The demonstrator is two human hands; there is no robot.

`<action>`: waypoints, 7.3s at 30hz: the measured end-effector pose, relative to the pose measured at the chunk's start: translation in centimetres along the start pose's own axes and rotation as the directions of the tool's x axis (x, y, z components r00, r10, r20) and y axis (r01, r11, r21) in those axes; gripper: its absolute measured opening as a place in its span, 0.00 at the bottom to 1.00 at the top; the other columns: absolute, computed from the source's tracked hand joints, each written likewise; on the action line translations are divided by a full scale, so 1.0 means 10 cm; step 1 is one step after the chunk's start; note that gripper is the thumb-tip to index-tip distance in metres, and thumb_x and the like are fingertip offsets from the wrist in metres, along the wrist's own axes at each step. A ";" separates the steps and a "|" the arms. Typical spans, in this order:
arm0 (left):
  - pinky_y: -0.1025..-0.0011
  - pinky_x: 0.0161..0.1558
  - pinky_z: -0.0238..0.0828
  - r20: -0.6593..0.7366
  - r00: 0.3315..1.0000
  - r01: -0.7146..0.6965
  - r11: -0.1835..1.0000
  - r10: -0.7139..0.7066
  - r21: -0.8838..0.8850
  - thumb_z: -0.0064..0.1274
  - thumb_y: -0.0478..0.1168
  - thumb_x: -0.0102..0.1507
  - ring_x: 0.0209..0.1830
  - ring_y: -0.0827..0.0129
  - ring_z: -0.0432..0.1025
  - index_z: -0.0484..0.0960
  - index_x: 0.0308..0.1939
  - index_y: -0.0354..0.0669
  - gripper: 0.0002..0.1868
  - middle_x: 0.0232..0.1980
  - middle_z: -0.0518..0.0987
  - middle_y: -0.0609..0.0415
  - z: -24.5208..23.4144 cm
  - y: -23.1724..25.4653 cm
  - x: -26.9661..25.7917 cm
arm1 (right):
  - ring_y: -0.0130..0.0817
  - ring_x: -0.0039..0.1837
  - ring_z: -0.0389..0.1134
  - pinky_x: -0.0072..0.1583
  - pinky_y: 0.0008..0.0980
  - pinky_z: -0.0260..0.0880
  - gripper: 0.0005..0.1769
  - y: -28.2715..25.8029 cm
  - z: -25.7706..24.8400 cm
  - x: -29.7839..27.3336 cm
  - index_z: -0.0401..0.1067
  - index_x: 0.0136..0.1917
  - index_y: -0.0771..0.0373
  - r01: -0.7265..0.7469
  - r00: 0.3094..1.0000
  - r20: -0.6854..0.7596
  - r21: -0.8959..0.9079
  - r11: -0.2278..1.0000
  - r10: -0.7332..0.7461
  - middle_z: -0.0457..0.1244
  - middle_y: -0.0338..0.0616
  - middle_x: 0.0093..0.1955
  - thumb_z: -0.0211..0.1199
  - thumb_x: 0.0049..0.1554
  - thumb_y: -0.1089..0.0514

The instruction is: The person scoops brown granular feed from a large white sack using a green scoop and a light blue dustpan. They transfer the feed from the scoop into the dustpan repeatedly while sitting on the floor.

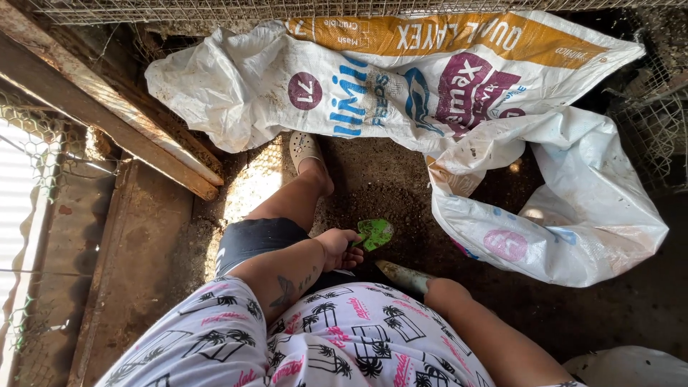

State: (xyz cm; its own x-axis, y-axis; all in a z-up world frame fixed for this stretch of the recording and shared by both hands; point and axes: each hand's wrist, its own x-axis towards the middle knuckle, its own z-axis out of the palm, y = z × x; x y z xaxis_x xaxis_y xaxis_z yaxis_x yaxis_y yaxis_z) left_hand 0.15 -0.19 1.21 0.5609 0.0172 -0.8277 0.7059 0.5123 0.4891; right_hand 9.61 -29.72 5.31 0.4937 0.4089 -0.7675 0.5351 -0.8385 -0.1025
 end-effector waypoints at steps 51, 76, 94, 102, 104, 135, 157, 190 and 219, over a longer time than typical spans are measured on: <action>0.68 0.38 0.80 -0.019 0.999 -0.035 0.999 0.036 0.035 0.47 0.49 0.70 0.37 0.58 0.80 0.65 0.75 0.46 0.30 0.44 0.77 0.43 -0.06 0.00 0.00 | 0.38 0.61 0.73 0.60 0.36 0.75 0.25 0.39 0.09 0.20 0.70 0.70 0.50 -0.140 0.983 -0.071 0.293 0.946 0.168 0.71 0.42 0.59 0.56 0.60 0.48; 0.64 0.41 0.82 0.004 1.000 -0.018 0.997 0.018 0.079 0.50 0.41 0.67 0.37 0.58 0.77 0.73 0.61 0.48 0.18 0.41 0.73 0.46 -0.21 -0.07 0.17 | 0.45 0.63 0.71 0.65 0.42 0.72 0.24 0.12 0.08 0.05 0.72 0.66 0.55 -0.009 0.985 -0.166 0.184 0.983 0.040 0.70 0.48 0.60 0.57 0.59 0.49; 0.62 0.43 0.82 0.062 0.998 0.013 0.996 -0.018 0.084 0.50 0.42 0.67 0.39 0.56 0.77 0.73 0.62 0.47 0.19 0.43 0.72 0.45 -0.18 -0.11 0.23 | 0.42 0.67 0.70 0.65 0.40 0.73 0.32 0.29 -0.14 -0.24 0.70 0.71 0.62 -0.287 0.952 -0.012 0.303 0.909 0.305 0.69 0.50 0.63 0.51 0.59 0.44; 0.63 0.38 0.84 0.097 0.995 0.006 0.997 -0.013 0.080 0.50 0.41 0.66 0.35 0.58 0.78 0.74 0.59 0.49 0.17 0.40 0.73 0.47 -0.16 -0.10 0.25 | 0.43 0.61 0.72 0.63 0.37 0.74 0.30 0.19 -0.17 -0.18 0.73 0.66 0.67 -0.293 0.954 0.030 0.278 0.915 0.297 0.71 0.51 0.57 0.48 0.61 0.46; 0.65 0.38 0.84 0.067 0.997 -0.036 0.994 0.030 0.103 0.50 0.40 0.65 0.35 0.59 0.78 0.72 0.64 0.48 0.22 0.40 0.73 0.47 -0.07 -0.02 0.09 | 0.44 0.61 0.72 0.63 0.38 0.74 0.29 0.24 -0.10 -0.05 0.74 0.64 0.68 -0.268 0.960 0.004 0.290 0.919 0.279 0.71 0.52 0.56 0.48 0.61 0.46; 0.69 0.38 0.87 -0.223 0.961 -0.080 0.938 0.162 0.337 0.55 0.37 0.63 0.33 0.64 0.79 0.52 0.80 0.38 0.44 0.42 0.78 0.40 -0.10 -0.05 0.12 | 0.53 0.64 0.69 0.66 0.48 0.70 0.22 -0.20 -0.03 -0.23 0.73 0.65 0.64 0.093 0.985 -0.154 0.125 0.988 -0.073 0.68 0.57 0.61 0.50 0.61 0.56; 0.69 0.35 0.86 -0.158 0.981 -0.079 0.976 0.112 0.202 0.52 0.37 0.62 0.37 0.59 0.82 0.61 0.75 0.30 0.37 0.46 0.75 0.40 -0.06 -0.12 0.28 | 0.49 0.62 0.71 0.64 0.46 0.70 0.19 -0.39 -0.25 -0.30 0.78 0.56 0.59 0.065 0.996 -0.055 -0.014 0.998 -0.065 0.70 0.52 0.56 0.49 0.59 0.55; 0.65 0.34 0.83 -0.131 0.988 -0.078 0.996 0.084 0.049 0.53 0.42 0.63 0.30 0.58 0.79 0.72 0.61 0.39 0.23 0.35 0.76 0.47 -0.21 -0.16 0.42 | 0.43 0.53 0.73 0.54 0.39 0.75 0.22 -0.17 -0.35 -0.38 0.72 0.63 0.60 -0.009 0.964 -0.253 0.286 0.958 0.085 0.69 0.49 0.52 0.52 0.61 0.48; 0.72 0.33 0.79 -0.064 0.998 -0.025 0.997 0.029 0.076 0.50 0.44 0.67 0.32 0.64 0.77 0.68 0.64 0.23 0.28 0.38 0.77 0.47 -0.18 -0.06 0.18 | 0.42 0.70 0.68 0.68 0.37 0.69 0.27 0.39 0.41 0.35 0.67 0.74 0.45 -0.032 0.977 -0.197 0.249 0.968 0.083 0.66 0.45 0.70 0.50 0.63 0.44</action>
State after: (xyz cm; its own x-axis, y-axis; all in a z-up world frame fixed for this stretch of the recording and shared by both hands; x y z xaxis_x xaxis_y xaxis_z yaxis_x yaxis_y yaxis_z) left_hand -0.01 1.06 -1.06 0.5528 0.0869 -0.8288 0.7228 0.4449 0.5287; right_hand 10.60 -33.06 -0.40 0.6618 0.4012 -0.6333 0.3316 -0.9143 -0.2327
